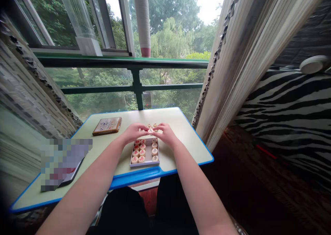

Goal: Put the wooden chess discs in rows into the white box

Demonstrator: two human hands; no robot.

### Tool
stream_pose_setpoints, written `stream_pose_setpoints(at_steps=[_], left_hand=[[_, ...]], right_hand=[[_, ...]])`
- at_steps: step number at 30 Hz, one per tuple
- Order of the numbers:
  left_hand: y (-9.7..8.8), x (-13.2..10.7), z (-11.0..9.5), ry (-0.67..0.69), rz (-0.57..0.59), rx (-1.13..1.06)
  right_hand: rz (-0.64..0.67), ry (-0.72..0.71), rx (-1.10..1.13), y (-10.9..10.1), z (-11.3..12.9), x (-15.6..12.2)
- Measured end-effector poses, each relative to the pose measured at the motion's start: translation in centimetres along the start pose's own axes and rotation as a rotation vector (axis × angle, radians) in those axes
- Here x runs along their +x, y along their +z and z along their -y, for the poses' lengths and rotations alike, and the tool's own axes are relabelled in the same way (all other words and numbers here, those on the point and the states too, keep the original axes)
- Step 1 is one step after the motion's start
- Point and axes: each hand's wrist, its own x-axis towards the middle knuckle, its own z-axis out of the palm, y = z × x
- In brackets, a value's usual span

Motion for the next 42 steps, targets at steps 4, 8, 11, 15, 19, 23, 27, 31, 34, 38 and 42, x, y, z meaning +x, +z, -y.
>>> stream_pose_setpoints(at_steps=[4, 8, 11, 15, 19, 23, 27, 31, 34, 38, 42], left_hand=[[-0.3, -0.6, -0.2, -0.038, 0.105, -0.022], [-0.1, -1.8, -0.7, -0.039, 0.153, -0.04], [0.6, -2.6, -1.2, 0.04, 0.094, -0.013], [1.7, -3.7, -1.8, 0.142, -0.051, 0.031], [2.8, -5.2, -2.1, 0.191, -0.159, 0.097], [3.7, -6.9, -2.3, 0.21, -0.212, 0.159], [4.4, -8.3, -2.6, 0.206, -0.244, 0.193], [4.9, -9.3, -2.9, 0.21, -0.265, 0.203], [5.2, -9.7, -3.0, 0.201, -0.256, 0.23], [5.5, -9.8, -3.1, 0.183, -0.252, 0.277], [5.6, -9.8, -3.1, 0.188, -0.245, 0.305]], right_hand=[[-0.061, 0.025, 0.047, 0.8, 0.7, -1.9], [-0.069, 0.022, 0.064, 1.2, 1.1, -3.6], [-0.079, 0.039, 0.081, 0.9, 1.3, -4.7], [-0.093, 0.062, 0.138, 0.3, 1.7, -5.8], [-0.075, 0.071, 0.15, -0.1, 2.1, -6.7], [-0.009, 0.087, 0.123, -0.3, 2.3, -7.5], [0.015, 0.072, 0.104, -0.3, 2.5, -8.6], [-0.014, 0.036, 0.087, -0.5, 2.8, -9.9], [-0.024, 0.025, 0.056, -0.6, 3.0, -10.3], [-0.001, -0.005, 0.005, -0.5, 2.9, -10.3], [0.007, -0.015, -0.031, -0.4, 2.5, -10.3]])
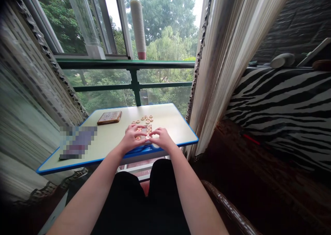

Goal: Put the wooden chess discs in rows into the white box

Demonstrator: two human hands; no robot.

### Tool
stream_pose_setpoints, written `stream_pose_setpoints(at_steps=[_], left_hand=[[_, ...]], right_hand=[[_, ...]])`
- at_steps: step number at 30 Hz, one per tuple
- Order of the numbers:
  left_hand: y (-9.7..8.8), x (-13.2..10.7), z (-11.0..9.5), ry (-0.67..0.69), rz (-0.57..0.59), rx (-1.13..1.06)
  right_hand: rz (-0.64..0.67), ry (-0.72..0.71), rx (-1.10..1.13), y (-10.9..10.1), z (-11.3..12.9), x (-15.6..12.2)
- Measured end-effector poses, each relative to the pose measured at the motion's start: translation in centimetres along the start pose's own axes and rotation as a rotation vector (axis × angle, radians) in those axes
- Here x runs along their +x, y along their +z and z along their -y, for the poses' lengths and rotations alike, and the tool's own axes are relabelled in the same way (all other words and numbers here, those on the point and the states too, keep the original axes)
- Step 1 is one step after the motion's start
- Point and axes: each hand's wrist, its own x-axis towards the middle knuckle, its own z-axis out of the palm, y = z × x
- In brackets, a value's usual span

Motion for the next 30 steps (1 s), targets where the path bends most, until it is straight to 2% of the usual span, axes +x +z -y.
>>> stream_pose_setpoints(at_steps=[30], left_hand=[[0.03, -0.21, 0.14, 0.026, 0.007, 0.023]], right_hand=[[-0.014, 0.025, -0.015, 0.26, -0.27, 0.03]])
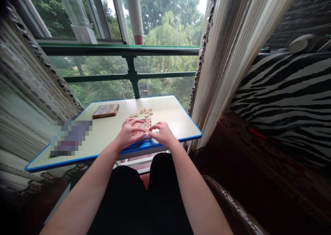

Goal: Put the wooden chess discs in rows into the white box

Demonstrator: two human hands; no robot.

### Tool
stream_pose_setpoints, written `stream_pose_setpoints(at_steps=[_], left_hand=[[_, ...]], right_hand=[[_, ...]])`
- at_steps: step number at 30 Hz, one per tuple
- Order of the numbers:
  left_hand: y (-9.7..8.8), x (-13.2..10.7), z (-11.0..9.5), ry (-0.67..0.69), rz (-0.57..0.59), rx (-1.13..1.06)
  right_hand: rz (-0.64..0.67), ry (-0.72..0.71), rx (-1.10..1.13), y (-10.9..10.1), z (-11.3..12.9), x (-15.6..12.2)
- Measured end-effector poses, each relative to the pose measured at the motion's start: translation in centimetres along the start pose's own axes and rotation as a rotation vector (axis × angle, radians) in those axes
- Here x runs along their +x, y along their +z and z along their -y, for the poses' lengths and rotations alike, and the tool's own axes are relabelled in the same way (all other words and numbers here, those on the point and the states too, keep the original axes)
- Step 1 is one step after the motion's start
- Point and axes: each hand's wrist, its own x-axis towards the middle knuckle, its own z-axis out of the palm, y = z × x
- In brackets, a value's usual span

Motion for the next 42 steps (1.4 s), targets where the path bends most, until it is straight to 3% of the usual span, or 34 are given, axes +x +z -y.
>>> stream_pose_setpoints(at_steps=[29, 37, 42], left_hand=[[-0.3, 0.1, -0.1, 0.02, -0.012, -0.032], [-0.3, 0.2, -0.2, -0.009, -0.116, -0.089], [-0.9, 1.5, 0.4, -0.069, -0.135, -0.15]], right_hand=[[-0.006, 0.0, 0.043, -0.4, 0.5, -0.1], [-0.016, -0.004, 0.093, -0.4, 0.5, 0.1], [0.011, 0.097, 0.154, -1.1, 0.6, 1.6]])
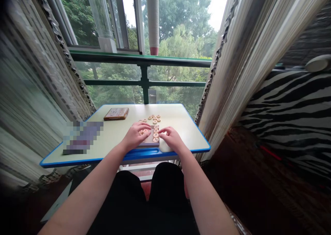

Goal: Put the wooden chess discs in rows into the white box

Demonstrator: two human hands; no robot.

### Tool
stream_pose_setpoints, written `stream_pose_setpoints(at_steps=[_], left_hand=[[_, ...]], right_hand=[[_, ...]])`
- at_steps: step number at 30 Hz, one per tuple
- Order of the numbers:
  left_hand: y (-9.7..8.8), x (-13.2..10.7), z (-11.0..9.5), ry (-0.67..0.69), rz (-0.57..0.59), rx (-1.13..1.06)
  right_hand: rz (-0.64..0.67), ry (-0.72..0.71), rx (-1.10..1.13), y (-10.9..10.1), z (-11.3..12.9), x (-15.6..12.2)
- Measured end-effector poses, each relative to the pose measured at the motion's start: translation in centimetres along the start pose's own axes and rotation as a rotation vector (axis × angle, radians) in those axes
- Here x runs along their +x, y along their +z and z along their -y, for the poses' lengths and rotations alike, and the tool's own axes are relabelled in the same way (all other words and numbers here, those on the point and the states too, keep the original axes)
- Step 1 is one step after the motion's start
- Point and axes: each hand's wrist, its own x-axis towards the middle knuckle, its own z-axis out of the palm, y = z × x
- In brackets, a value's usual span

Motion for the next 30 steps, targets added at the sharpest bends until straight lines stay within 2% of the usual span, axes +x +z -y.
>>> stream_pose_setpoints(at_steps=[4, 7, 11, 16, 20, 22, 24, 28, 30], left_hand=[[-0.5, 2.7, 0.8, -0.135, 0.065, -0.08], [-0.4, 5.1, 1.9, -0.239, 0.135, -0.112], [0.3, 7.9, 3.4, -0.268, 0.168, -0.163], [1.3, 10.3, 5.5, -0.3, 0.134, -0.223], [2.2, 10.6, 7.4, -0.314, 0.076, -0.234], [2.5, 10.1, 8.2, -0.322, 0.045, -0.211], [2.7, 9.5, 8.8, -0.301, 0.065, -0.169], [2.9, 8.9, 9.4, -0.389, 0.014, -0.139], [3.1, 8.9, 9.4, -0.386, 0.0, -0.16]], right_hand=[[-0.021, 0.052, -0.104, -0.8, 0.0, 3.2], [0.01, 0.074, -0.197, -1.0, -0.4, 6.2], [0.058, 0.062, -0.277, -0.7, -1.2, 9.6], [0.108, 0.063, -0.357, 0.0, -2.4, 12.4], [0.102, 0.033, -0.359, 0.4, -4.0, 13.0], [0.142, 0.013, -0.355, 0.4, -4.8, 12.8], [0.15, 0.0, -0.345, 0.3, -5.3, 12.6], [0.16, 0.023, -0.377, 0.3, -5.3, 12.6], [0.16, 0.038, -0.378, 0.3, -5.1, 12.7]])
